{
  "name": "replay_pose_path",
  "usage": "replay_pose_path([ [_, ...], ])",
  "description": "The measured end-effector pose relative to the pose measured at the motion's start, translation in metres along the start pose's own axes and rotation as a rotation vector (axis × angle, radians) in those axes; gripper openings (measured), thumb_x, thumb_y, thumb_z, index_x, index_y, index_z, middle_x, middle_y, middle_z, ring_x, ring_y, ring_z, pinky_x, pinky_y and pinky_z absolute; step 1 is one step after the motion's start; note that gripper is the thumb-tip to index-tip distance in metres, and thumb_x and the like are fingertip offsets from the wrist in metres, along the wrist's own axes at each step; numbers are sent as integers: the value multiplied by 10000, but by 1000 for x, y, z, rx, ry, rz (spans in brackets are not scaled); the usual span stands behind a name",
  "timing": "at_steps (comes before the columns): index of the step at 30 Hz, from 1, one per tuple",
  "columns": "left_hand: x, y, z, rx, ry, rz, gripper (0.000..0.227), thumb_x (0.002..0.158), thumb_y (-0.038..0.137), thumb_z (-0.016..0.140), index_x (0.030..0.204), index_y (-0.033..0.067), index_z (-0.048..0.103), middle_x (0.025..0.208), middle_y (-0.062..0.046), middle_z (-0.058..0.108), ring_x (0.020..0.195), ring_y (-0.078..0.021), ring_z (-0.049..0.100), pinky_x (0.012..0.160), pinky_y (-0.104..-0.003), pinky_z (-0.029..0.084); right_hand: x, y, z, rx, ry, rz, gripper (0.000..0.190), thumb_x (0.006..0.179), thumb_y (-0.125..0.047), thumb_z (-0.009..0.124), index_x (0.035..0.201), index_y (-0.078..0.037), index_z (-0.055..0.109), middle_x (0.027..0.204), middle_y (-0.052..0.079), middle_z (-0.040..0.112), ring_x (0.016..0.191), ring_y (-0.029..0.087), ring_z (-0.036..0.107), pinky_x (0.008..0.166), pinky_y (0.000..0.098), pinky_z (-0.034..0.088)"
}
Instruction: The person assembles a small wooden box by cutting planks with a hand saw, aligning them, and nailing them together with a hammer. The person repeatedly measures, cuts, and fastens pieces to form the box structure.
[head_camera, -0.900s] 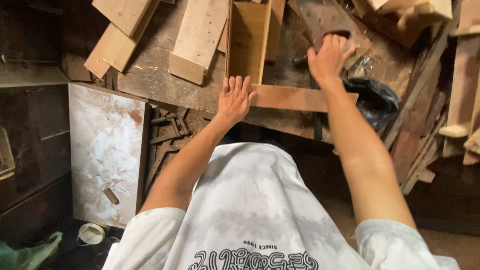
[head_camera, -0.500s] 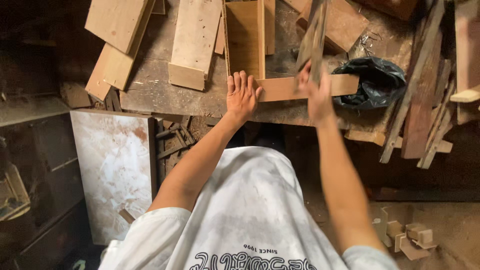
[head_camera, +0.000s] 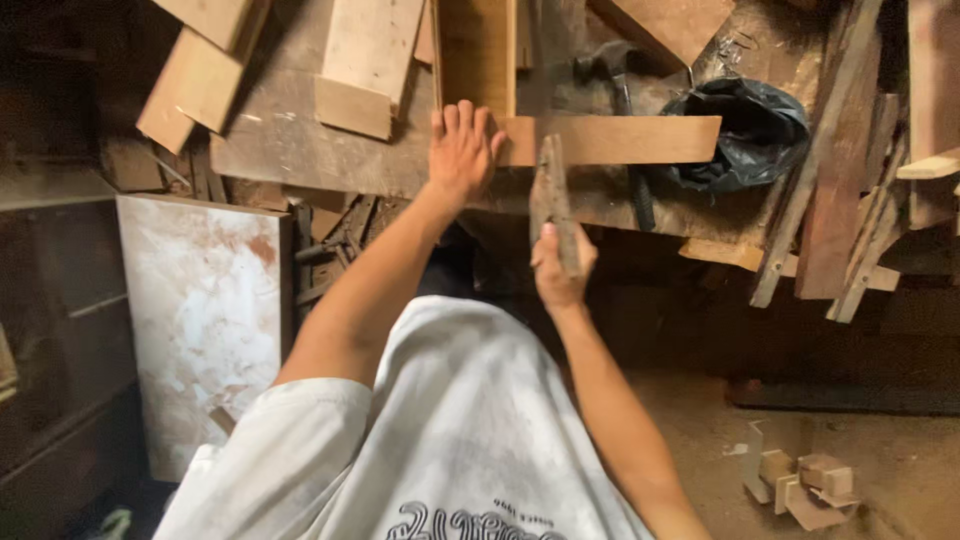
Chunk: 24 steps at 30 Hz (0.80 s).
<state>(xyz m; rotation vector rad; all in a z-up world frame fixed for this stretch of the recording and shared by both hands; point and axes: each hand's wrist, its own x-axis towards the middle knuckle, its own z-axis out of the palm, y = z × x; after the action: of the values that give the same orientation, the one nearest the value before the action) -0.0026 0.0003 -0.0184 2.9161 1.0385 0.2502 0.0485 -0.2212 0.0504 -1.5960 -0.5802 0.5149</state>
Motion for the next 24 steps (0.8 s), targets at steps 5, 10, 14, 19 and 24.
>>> replay_pose_path([
  [5, 7, -2, 17, 10, 232, 51, 476, 1035, 472, 462, 1293, 80, 540, 1256, -169, 500, 1197, -340, 446, 1084, -521, 234, -17, 9, 5, 157, -7, 37, 249, 1034, -198, 625, 858, -34, 560, 644, -26, 519, 525, 53, 471, 464, 239, 366],
  [10, 3, -12, 16, -53, -53, 32, 440, 1161, 420, 415, 1335, 28, 514, 1251, -208, 477, 1237, -371, 421, 1090, -534, 223, -27, 10, 0, 266, -20, 70, 240, 1036, -172, 606, 848, -47, 525, 632, -39, 476, 508, 41, 427, 453, 238, 338],
  [14, 2, -10, 15, 12, 121, 74, 459, 1145, 438, 416, 1335, 28, 496, 1234, -193, 460, 1213, -357, 410, 1093, -529, 210, -43, 10, 0, 297, -47, 79, 225, 1023, -137, 604, 840, -37, 519, 626, -37, 461, 507, 39, 400, 444, 233, 311],
  [19, 6, -10, 15, -13, 56, 36, 477, 1125, 436, 394, 1340, 20, 487, 1161, -201, 450, 1175, -360, 410, 1054, -536, 224, -64, 12, -7, 253, -41, 55, 214, 1024, -118, 589, 840, -33, 520, 635, -17, 495, 519, 63, 453, 473, 247, 364],
  [24, 4, -10, 15, 9, 71, 49, 487, 1141, 461, 338, 1327, 39, 495, 1229, -185, 456, 1207, -349, 408, 1083, -531, 231, -71, 14, -10, 166, -42, -24, 199, 1019, -126, 581, 855, -21, 537, 622, -7, 515, 519, 69, 491, 480, 249, 381],
])
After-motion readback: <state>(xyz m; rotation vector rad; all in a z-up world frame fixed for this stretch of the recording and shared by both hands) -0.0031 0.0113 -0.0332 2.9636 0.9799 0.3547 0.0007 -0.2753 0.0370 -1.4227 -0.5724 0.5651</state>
